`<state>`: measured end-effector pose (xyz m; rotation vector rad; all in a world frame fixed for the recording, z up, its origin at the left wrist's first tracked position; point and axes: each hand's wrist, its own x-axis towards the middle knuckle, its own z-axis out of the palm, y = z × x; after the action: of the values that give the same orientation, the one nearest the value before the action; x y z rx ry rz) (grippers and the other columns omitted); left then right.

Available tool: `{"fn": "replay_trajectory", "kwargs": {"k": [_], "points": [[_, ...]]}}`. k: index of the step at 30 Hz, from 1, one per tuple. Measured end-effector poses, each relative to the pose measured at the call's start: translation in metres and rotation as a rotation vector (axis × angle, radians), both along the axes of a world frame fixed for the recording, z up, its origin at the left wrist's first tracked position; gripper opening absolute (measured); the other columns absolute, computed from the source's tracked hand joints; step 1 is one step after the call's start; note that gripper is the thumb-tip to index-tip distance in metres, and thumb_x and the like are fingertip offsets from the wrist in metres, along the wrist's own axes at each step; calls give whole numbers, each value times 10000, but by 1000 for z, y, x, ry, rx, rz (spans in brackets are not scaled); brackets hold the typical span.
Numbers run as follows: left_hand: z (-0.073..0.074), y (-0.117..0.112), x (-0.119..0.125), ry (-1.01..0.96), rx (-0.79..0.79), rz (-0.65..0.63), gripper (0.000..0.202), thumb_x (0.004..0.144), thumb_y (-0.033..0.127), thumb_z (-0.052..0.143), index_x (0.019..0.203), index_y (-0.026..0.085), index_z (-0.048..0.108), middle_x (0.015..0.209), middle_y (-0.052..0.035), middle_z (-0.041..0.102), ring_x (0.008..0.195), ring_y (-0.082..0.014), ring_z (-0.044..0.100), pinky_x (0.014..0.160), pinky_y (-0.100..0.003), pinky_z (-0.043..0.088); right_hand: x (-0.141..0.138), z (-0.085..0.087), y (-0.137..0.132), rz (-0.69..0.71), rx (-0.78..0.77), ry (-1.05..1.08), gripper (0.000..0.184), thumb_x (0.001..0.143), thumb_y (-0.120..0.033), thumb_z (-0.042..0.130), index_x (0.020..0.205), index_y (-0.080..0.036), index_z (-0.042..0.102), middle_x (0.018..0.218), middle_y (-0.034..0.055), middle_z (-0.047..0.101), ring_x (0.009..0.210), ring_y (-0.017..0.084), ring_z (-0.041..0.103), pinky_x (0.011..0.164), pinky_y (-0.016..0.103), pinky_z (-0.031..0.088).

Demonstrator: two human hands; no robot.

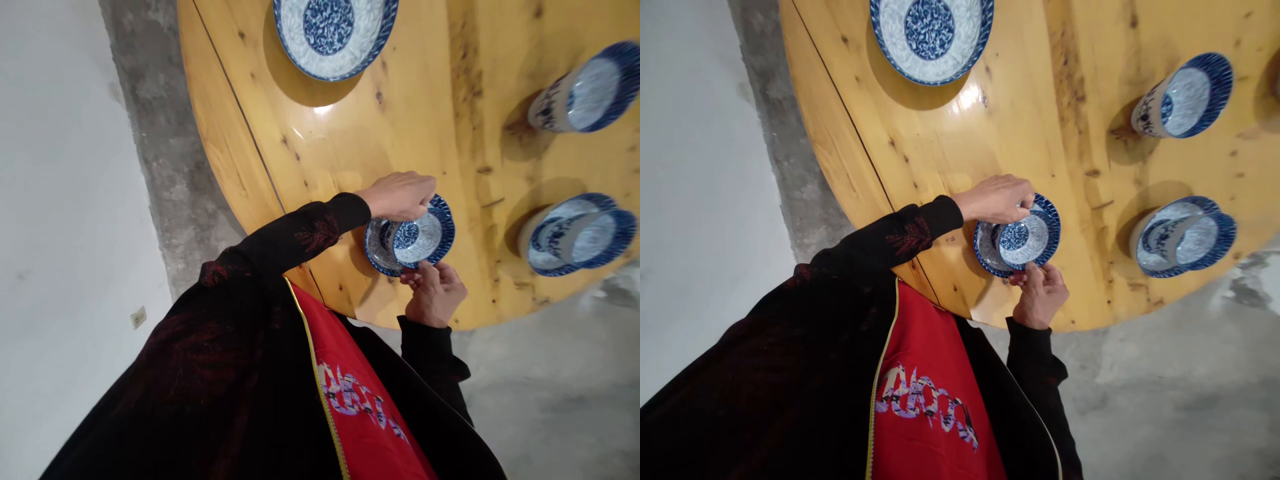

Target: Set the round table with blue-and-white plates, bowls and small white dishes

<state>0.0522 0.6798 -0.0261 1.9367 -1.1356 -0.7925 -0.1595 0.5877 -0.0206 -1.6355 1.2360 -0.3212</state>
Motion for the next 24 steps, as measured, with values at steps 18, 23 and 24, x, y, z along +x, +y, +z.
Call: {"fn": "replay_trajectory", "kwargs": {"k": [18,23,24], "points": [[16,0,28,41,83,166,322,964,272,473,1069,190,766,961,-60,788,888,-196,705,793,-263,483,97,-4,-117,-139,-34,-203,189,696,-312,704,802,-159,671,545,-22,646,390,100,533,401,205,449],[15,-12,32,145,83,246,346,955,280,468,1103,179,764,870,-46,783,817,-184,709,774,-245,498,169,-13,-168,-225,112,-176,69,819,-195,626,760,-185,592,610,-7,670,444,84,570,436,179,467],[15,-13,33,159,85,265,353,955,284,466,1112,175,763,858,-46,781,815,-183,710,775,-243,501,182,-14,-176,-234,136,-169,98,857,-196,604,764,-197,575,617,-12,667,458,83,574,443,177,469]]}}
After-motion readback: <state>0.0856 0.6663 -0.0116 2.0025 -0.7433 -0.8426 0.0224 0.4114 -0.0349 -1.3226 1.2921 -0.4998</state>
